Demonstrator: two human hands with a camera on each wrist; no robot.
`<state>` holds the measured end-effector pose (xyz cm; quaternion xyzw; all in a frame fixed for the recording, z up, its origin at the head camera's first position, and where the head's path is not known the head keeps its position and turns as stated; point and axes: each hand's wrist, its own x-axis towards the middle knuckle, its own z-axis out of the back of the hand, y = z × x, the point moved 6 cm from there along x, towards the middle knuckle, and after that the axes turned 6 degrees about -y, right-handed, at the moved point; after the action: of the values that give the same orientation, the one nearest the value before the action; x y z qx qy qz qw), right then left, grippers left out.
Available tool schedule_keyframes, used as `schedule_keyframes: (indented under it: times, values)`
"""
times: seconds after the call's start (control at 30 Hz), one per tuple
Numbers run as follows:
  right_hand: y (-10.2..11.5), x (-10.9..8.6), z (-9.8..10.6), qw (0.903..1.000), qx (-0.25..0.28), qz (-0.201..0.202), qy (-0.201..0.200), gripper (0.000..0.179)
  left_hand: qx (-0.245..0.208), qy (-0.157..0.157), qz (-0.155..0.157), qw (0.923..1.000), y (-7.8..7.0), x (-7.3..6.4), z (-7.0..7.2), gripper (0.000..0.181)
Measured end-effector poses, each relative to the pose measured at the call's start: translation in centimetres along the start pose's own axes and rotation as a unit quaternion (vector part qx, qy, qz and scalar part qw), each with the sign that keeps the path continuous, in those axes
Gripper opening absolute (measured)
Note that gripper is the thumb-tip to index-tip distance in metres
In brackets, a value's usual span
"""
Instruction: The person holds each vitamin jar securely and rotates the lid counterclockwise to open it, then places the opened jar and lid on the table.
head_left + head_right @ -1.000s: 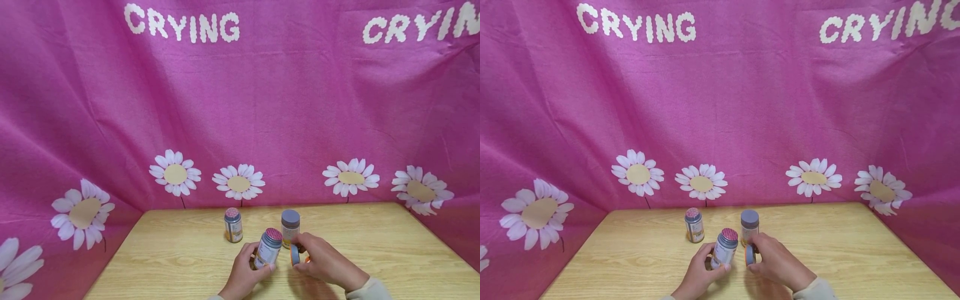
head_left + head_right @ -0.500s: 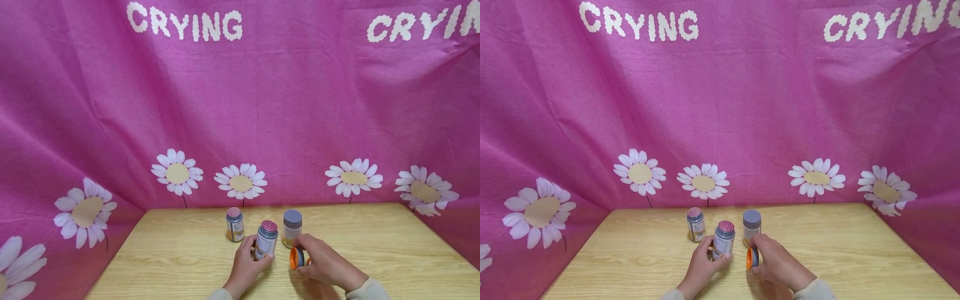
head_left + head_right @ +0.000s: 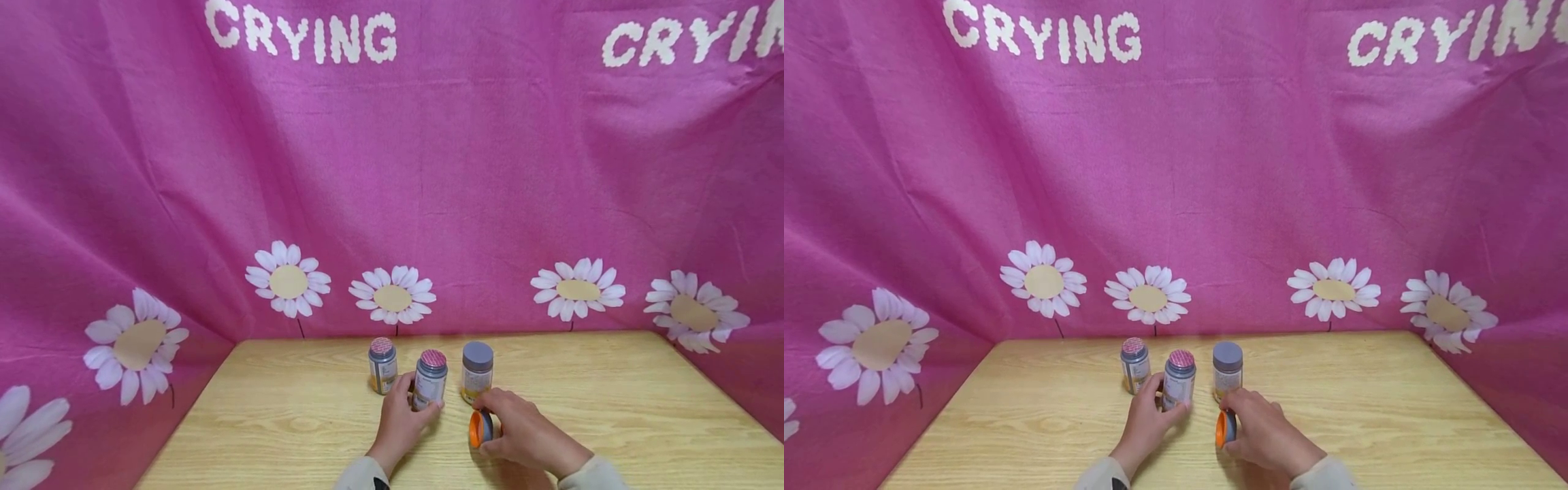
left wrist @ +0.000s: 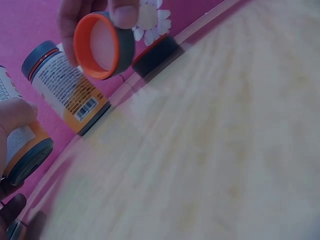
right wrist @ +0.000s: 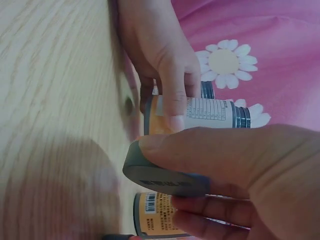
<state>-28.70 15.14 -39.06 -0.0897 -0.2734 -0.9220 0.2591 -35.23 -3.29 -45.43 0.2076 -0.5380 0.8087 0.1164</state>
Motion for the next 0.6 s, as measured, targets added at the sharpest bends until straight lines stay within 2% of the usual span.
schedule_keyframes:
  times: [0.27, 0.4, 0.6]
  values:
    - [-0.4, 0.0, -0.8, 0.9999, 0.007, -0.009, 0.013, 0.042, 0.036, -0.020, 0.004, 0.9991, 0.7, 1.1, -0.2, 0.055]
    - [-0.4, 0.0, -1.1, 1.0000, -0.001, -0.001, 0.007, 0.042, 0.050, -0.018, 0.014, 0.9985, 0.9, 1.3, -0.3, 0.056]
    - [-0.9, 0.0, -1.3, 0.9995, -0.005, -0.026, 0.014, 0.045, 0.056, -0.015, 0.018, 0.9981, 0.6, 1.5, -0.4, 0.056]
